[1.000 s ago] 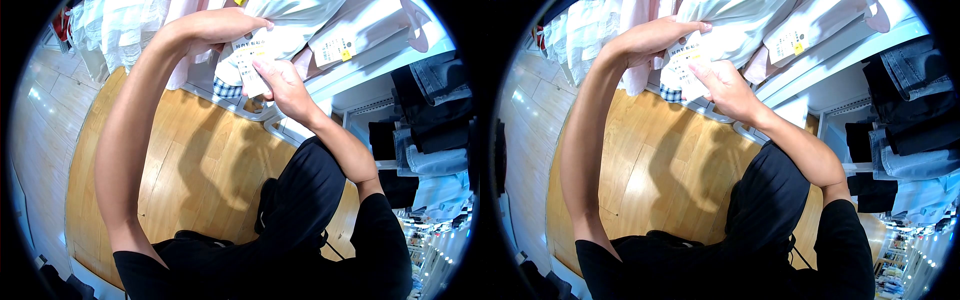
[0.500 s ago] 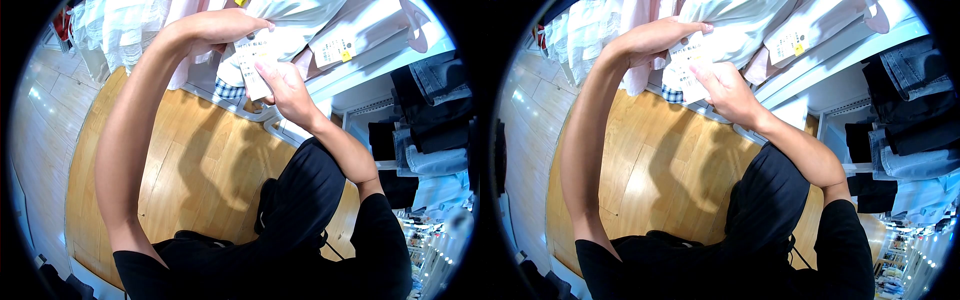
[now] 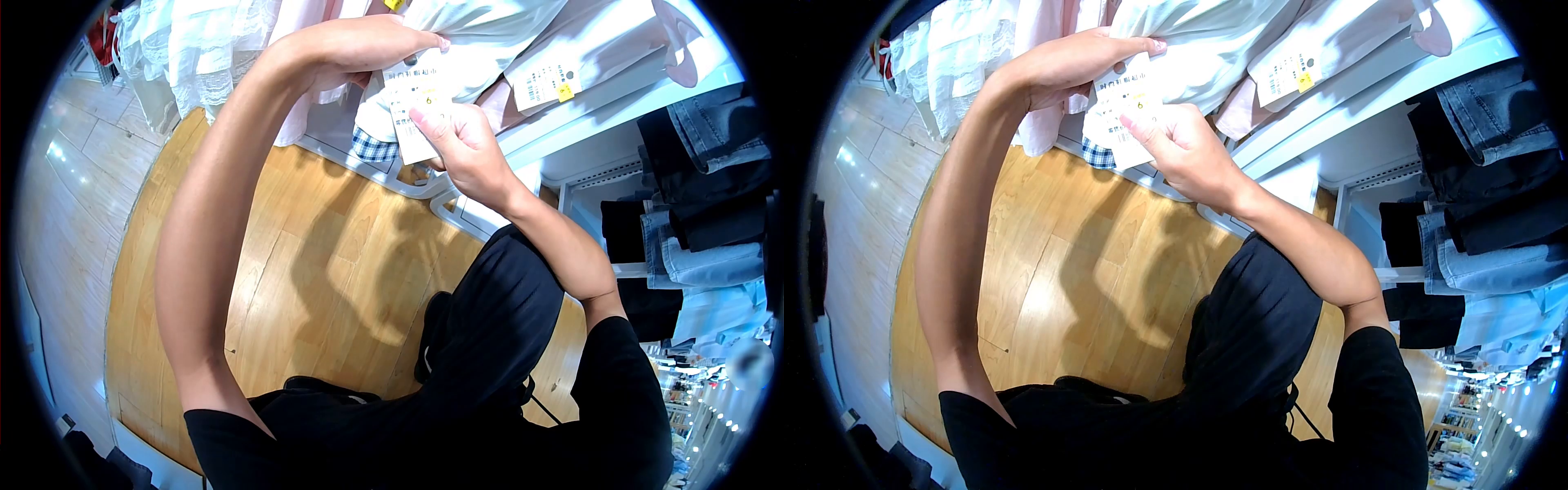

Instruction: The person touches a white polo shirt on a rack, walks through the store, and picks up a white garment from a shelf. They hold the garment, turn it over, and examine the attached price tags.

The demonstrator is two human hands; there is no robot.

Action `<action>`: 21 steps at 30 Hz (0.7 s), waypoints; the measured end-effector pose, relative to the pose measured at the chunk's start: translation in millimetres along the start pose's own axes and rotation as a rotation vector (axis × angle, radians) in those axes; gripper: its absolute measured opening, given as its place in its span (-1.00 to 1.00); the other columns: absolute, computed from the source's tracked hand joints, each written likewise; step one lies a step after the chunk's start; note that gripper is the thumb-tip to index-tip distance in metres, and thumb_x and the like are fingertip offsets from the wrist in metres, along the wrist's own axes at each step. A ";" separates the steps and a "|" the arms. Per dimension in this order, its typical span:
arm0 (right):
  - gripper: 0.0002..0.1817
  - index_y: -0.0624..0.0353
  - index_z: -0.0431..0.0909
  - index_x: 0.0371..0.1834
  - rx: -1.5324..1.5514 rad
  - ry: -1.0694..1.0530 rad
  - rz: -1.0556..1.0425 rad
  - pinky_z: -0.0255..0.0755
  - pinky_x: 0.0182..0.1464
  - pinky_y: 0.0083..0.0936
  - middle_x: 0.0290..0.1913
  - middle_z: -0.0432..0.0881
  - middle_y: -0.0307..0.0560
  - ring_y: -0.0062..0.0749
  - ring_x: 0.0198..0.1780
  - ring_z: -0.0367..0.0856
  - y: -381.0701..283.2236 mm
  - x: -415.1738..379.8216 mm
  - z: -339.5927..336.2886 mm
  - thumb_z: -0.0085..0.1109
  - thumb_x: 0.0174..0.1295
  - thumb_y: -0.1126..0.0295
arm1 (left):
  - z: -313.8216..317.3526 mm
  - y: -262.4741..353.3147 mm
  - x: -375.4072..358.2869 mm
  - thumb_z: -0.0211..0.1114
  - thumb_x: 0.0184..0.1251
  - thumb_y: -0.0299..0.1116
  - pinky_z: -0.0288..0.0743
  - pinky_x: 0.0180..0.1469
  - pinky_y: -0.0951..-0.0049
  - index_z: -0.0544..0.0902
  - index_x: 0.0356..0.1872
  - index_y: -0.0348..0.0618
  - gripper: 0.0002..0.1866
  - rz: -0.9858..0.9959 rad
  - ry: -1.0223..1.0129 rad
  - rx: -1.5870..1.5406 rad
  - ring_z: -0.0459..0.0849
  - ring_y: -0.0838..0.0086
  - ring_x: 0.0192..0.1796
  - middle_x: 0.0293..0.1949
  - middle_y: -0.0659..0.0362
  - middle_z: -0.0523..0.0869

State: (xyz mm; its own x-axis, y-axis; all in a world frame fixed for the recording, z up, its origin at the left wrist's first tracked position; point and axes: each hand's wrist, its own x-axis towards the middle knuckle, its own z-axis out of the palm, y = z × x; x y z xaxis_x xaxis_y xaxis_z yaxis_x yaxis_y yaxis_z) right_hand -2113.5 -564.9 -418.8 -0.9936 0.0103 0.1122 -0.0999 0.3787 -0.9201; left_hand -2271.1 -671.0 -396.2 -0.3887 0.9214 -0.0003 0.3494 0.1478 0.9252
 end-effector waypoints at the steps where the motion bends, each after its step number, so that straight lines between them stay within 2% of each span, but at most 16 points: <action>1: -0.61 0.37 0.50 -0.42 0.000 0.002 -0.002 0.23 -0.41 -0.67 -0.57 0.43 -0.36 -0.75 -0.47 0.25 -0.5 0.1 0.3 -0.09 0.40 0.24 | 0.5 -1.6 1.3 0.11 0.32 -0.05 0.25 -0.63 0.71 0.58 -0.08 -0.31 -0.54 0.000 0.000 0.000 0.44 0.78 -0.58 -0.54 0.33 0.57; 3: -0.62 0.37 0.50 -0.43 0.000 0.003 -0.005 0.23 -0.41 -0.67 -0.56 0.42 -0.37 -0.75 -0.47 0.25 -0.2 0.4 -0.5 -0.08 0.40 0.25 | 1.7 -6.5 4.9 0.11 0.31 -0.04 0.20 -0.65 0.71 0.60 -0.13 -0.27 -0.56 0.002 0.021 -0.037 0.41 0.77 -0.63 -0.57 0.33 0.56; 15: -0.64 0.35 0.50 -0.48 -0.073 0.006 -0.018 0.22 -0.44 -0.67 -0.57 0.43 -0.38 -0.75 -0.48 0.24 -2.4 0.6 -0.4 0.00 0.36 0.25 | 3.7 -11.6 8.3 0.09 0.33 -0.07 0.24 -0.66 0.70 0.62 -0.19 -0.29 -0.59 0.050 0.020 -0.086 0.44 0.76 -0.64 -0.58 0.31 0.59; 21: -0.68 0.34 0.59 -0.38 -0.046 0.014 -0.037 0.25 -0.43 -0.68 -0.53 0.52 -0.34 -0.78 -0.47 0.31 -0.2 1.6 1.1 0.03 0.34 0.27 | 0.6 3.1 -4.0 0.08 0.34 -0.07 0.26 -0.66 0.71 0.62 -0.19 -0.31 -0.57 0.019 0.013 0.019 0.45 0.76 -0.64 -0.57 0.29 0.62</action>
State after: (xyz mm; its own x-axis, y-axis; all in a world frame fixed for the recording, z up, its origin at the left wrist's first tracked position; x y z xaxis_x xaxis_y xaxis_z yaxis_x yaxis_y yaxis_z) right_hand -2115.1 -566.0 -418.9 -0.9884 0.0087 0.1516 -0.1339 0.4211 -0.8971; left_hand -2268.0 -674.0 -393.6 -0.3931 0.9192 0.0221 0.3727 0.1373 0.9177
